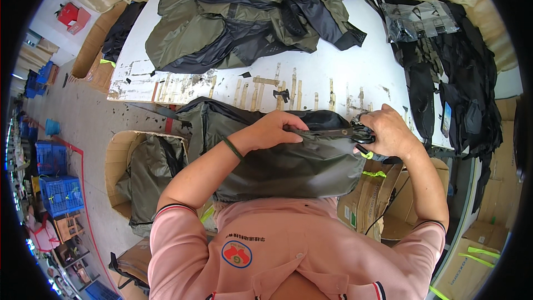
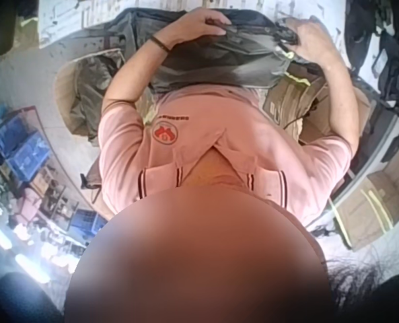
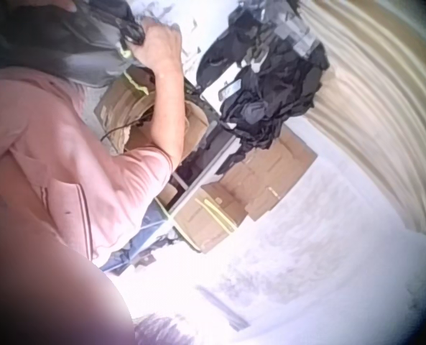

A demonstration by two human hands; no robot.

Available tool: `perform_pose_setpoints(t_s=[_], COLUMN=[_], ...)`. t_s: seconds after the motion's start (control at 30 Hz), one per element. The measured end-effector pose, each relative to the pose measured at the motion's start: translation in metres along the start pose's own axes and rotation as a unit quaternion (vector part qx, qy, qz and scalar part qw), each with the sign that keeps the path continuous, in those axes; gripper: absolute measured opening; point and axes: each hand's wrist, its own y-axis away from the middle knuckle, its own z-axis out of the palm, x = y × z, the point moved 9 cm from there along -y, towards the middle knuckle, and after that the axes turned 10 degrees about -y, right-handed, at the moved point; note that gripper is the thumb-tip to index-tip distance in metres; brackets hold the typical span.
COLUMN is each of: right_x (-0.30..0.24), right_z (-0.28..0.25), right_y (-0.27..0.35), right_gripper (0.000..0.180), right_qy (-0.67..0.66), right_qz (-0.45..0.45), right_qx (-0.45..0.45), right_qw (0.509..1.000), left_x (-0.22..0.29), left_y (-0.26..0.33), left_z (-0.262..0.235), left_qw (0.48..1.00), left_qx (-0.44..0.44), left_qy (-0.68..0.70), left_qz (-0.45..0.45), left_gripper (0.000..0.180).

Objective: The recorder is using scissors to trim excess fabric or loose threads from a green synthetic textile item, likely a bag or garment component, at a factory workstation.

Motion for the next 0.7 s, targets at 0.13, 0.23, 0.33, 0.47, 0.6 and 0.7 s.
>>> perform_pose_setpoints(t_s=[0.13, 0.23, 0.33, 0.47, 0.6, 0.7], right_x=[-0.007, -0.007, -0.002, 0.001, -0.004, -0.013], right_z=[-0.002, 0.001, 0.006, 0.008, 0.007, 0.004], right_y=[-0.006, -0.009, -0.008, -0.008, -0.009, -0.011], right_gripper=[0.040, 0.039, 0.038, 0.035, 0.035, 0.035], right_qy=[-0.003, 0.002, 0.005, -0.004, -0.001, 0.008], right_qz=[-0.013, -0.013, -0.005, 0.018, 0.026, 0.012], right_qx=[0.010, 0.007, -0.001, -0.018, -0.034, -0.015], right_qw=[1.000, 1.000, 1.000, 1.000, 0.999, 1.000], left_x=[0.003, 0.005, 0.006, 0.008, 0.004, 0.003], left_y=[0.000, 0.000, 0.000, -0.001, -0.001, -0.001], left_z=[0.001, 0.000, 0.001, 0.001, 0.001, 0.000], left_qw=[1.000, 1.000, 1.000, 0.999, 1.000, 1.000], left_qx=[-0.002, -0.002, -0.002, -0.017, -0.022, -0.007], left_qy=[0.023, 0.027, 0.030, 0.029, 0.005, 0.021], left_qz=[0.004, 0.008, 0.010, 0.012, 0.006, 0.001], left_gripper=[0.027, 0.026, 0.026, 0.026, 0.027, 0.028])
